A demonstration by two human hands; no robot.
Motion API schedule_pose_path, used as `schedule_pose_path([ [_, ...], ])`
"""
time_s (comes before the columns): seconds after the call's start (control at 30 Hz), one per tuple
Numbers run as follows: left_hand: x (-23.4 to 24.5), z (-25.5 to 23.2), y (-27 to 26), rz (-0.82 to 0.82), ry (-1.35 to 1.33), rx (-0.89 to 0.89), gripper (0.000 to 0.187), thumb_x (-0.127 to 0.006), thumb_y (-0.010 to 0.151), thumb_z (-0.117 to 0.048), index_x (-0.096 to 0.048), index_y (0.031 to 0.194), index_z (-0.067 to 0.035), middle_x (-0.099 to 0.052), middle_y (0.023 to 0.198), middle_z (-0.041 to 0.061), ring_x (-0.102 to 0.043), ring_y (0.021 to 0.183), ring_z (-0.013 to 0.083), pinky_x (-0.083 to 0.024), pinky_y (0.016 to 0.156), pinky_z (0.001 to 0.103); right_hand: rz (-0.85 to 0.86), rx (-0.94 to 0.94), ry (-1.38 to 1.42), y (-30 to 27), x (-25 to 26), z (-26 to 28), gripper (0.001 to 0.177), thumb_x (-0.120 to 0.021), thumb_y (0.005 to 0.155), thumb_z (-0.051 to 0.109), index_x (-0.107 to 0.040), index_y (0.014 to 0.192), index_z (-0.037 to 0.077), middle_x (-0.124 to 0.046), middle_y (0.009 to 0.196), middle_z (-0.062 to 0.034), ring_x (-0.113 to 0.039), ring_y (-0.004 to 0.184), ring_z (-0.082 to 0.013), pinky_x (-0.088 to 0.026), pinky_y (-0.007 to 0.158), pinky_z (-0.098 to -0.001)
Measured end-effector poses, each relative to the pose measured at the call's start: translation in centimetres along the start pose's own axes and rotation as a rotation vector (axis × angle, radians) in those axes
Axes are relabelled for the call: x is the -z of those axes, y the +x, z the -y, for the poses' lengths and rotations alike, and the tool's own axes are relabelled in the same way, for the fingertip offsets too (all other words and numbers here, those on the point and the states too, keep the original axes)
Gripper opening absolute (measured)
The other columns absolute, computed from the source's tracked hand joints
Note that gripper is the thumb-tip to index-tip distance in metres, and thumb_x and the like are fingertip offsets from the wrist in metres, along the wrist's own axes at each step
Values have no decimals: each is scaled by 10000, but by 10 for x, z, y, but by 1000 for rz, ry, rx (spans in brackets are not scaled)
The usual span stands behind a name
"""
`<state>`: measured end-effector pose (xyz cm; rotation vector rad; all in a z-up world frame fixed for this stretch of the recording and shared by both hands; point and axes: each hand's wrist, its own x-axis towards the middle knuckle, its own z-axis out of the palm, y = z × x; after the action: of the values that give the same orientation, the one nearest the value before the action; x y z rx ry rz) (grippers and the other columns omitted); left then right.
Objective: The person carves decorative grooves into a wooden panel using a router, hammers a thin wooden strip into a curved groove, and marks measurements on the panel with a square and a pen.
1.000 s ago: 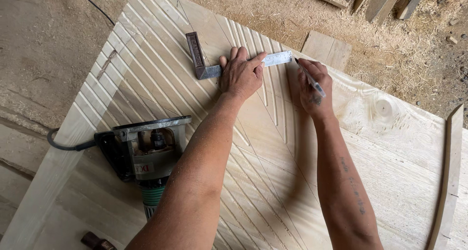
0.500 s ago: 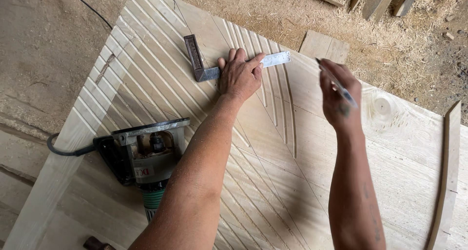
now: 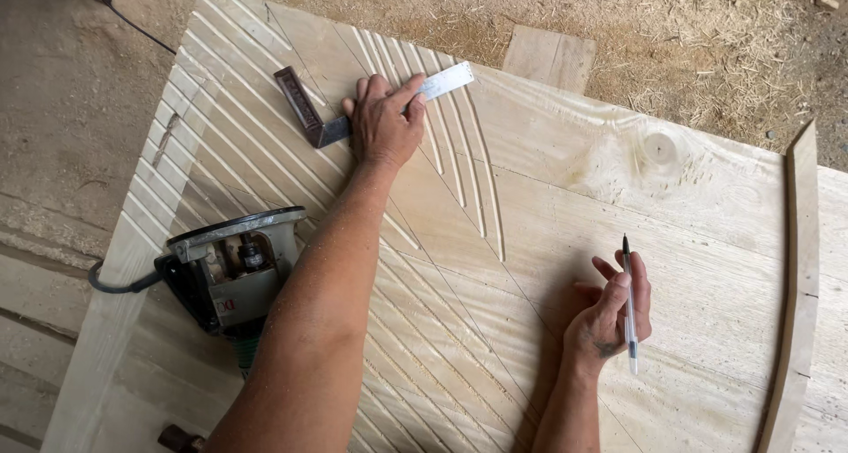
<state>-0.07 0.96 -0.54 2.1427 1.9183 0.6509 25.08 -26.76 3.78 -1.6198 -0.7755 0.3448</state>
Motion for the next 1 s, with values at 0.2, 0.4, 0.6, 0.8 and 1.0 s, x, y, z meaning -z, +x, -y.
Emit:
schedule_pose_path([
  [0.2,3,-36,-51,-31,-100,-151,326,-649,980,-484,-763,1260,-362,-503,877,22,-490,953,220,-333,855,442,-56,11,33,9,-9,4,478,-507,1139,290,-569,1400,-105,-667,1263,-227,-746,1000,-269,-588,593,-280],
  [0.4,20,-82,-147,67,-248,-343,280,-688,968,-420,-772,1220,-334,-512,906,28,-506,947,233,-356,864,420,4,37,91,4,-4,2,428,-514,1140,251,-579,1396,-86,-669,1256,-195,-727,1045,-238,-607,681,-288],
  [0.6,50,-67,-177,85,-234,-232,258,-724,934,-416,-796,1145,-287,-547,897,21,-537,948,229,-354,860,430,159,70,-32,1,1,-4,297,-547,1106,107,-666,1324,-56,-716,1202,-171,-679,979,-194,-545,810,-295],
  [0.8,46,-65,-177,153,-205,-258,288,-709,947,-425,-791,1180,-278,-531,898,23,-514,931,221,-353,842,418,243,119,-157,0,-5,2,259,-589,1036,8,-723,1256,-18,-729,1092,-159,-675,844,-148,-537,719,-276],
  [1.0,44,-62,-178,121,-189,-258,266,-708,939,-416,-802,1147,-279,-518,895,16,-505,941,212,-348,854,422,326,177,-194,-4,-7,11,250,-610,1009,-16,-735,1225,-24,-729,1129,-181,-706,857,-156,-576,728,-264],
])
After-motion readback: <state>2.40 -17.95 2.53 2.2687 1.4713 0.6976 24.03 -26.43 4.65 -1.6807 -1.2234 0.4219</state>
